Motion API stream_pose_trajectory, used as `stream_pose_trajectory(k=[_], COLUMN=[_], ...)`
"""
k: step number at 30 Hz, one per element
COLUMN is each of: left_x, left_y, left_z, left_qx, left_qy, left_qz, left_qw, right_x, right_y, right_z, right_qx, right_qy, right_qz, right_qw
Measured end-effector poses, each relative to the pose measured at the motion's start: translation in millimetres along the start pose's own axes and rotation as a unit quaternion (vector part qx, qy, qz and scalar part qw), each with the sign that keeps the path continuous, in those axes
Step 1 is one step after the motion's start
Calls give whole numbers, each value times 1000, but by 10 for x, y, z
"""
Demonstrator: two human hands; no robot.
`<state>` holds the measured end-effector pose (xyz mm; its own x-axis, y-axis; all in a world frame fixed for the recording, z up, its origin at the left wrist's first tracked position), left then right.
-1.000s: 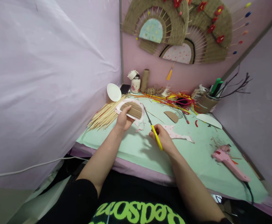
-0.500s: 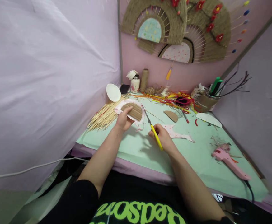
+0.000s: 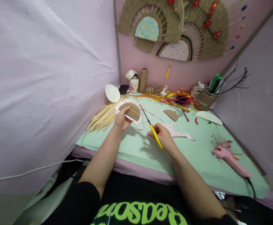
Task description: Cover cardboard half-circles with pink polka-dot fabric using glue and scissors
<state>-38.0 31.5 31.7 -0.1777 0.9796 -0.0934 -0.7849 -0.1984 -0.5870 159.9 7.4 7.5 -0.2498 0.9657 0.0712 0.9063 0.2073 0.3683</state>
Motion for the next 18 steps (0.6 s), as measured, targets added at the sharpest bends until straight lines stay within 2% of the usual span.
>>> stream_pose_trajectory(k=[9, 18], left_x=[59, 5], left_y=[49, 5], left_z=[-14, 2], left_qx=[0, 19], left_qy=[-23, -11], left_qz=[29, 10], left_qw=[999, 1000], right_x=[-16, -24], right_y=[8, 1], right_z=[-39, -64], right_qx=[-16, -41], right_qy=[-7, -21], right_qz=[4, -13], right_qw=[1000, 999])
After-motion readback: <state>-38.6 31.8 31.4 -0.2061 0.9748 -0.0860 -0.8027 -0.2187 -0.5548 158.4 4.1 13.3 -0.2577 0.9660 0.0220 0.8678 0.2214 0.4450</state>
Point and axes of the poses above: each hand's wrist, its own x-axis towards the middle knuckle, its own y-axis out of the back of the hand, z = x × y, the point moved 3 cm from there along x, towards the middle knuckle, and after that the axes turned 11 degrees about x, right-handed, at the moved point
